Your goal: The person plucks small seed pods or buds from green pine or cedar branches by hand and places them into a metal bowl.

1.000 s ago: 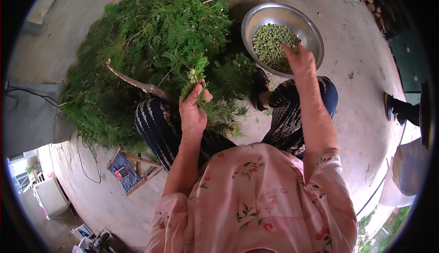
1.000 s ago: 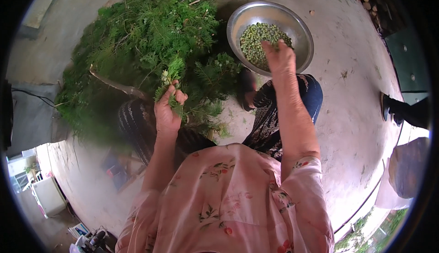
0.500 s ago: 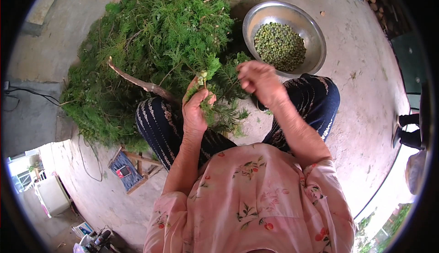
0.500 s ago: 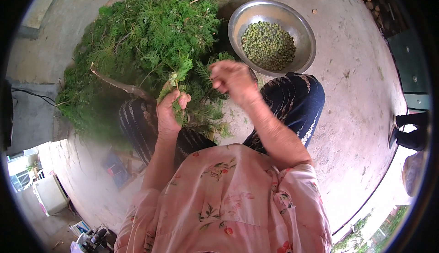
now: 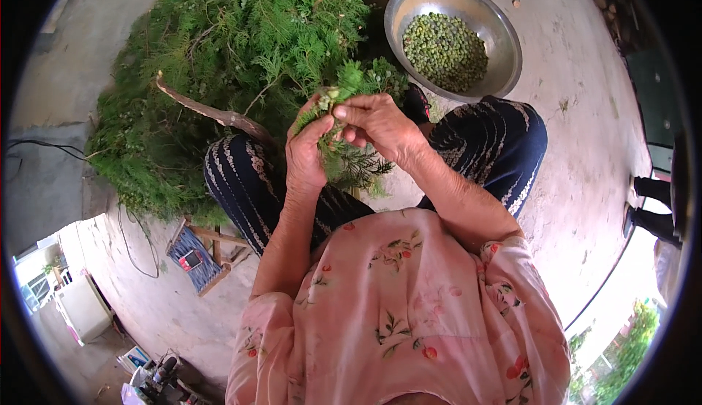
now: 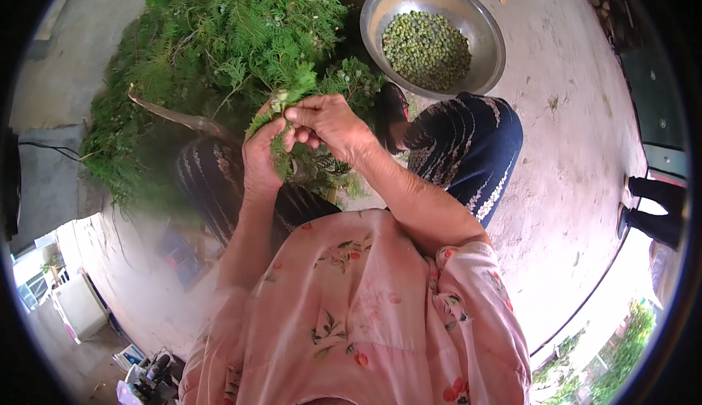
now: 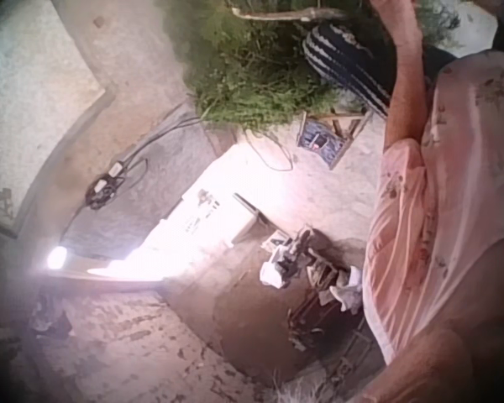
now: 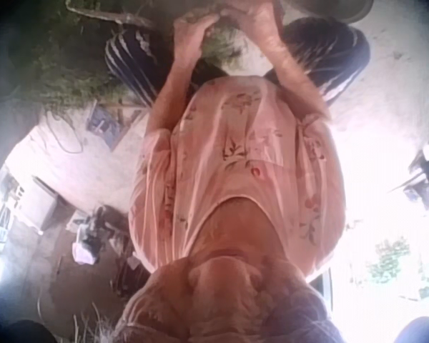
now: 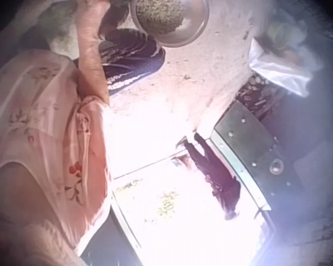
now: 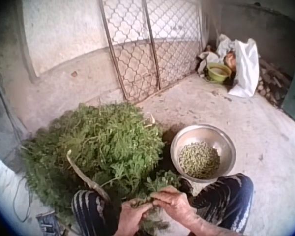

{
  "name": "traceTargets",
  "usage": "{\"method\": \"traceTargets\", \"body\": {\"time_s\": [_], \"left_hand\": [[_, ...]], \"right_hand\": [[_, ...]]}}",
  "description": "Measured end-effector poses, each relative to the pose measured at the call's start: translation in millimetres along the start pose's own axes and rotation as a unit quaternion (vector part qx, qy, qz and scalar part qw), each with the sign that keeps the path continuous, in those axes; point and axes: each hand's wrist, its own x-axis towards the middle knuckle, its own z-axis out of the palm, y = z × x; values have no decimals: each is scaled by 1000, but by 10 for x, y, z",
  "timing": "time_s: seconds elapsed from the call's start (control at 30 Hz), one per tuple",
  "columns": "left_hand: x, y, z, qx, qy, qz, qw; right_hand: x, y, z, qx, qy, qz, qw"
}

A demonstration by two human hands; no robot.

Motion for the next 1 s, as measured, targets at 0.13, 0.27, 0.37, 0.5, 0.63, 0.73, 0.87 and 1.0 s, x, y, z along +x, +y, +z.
{"method": "traceTargets", "body": {"time_s": [0.13,0.27,0.37,0.5,0.63,0.73,0.87,1.0], "left_hand": [[-16,43,64,27,14,-16,999],[-36,-53,108,98,95,36,990],[-40,-147,45,62,139,40,987],[-48,-95,48,97,110,31,989],[-53,-112,113,143,93,24,985],[-96,-81,120,177,108,-1,978],[-110,-95,165,212,87,-9,973],[-108,-110,153,196,84,-22,977]], "right_hand": [[-82,26,82,-100,78,-80,989],[-127,126,-3,-177,131,-185,958],[-178,58,-230,133,91,-70,984],[-222,-117,-376,213,60,-130,967],[-257,-221,-368,-14,83,-166,983],[-239,-142,-290,-299,47,-308,902],[-229,-39,-233,-395,69,-348,847],[-198,71,-227,-410,95,-379,824]]}}
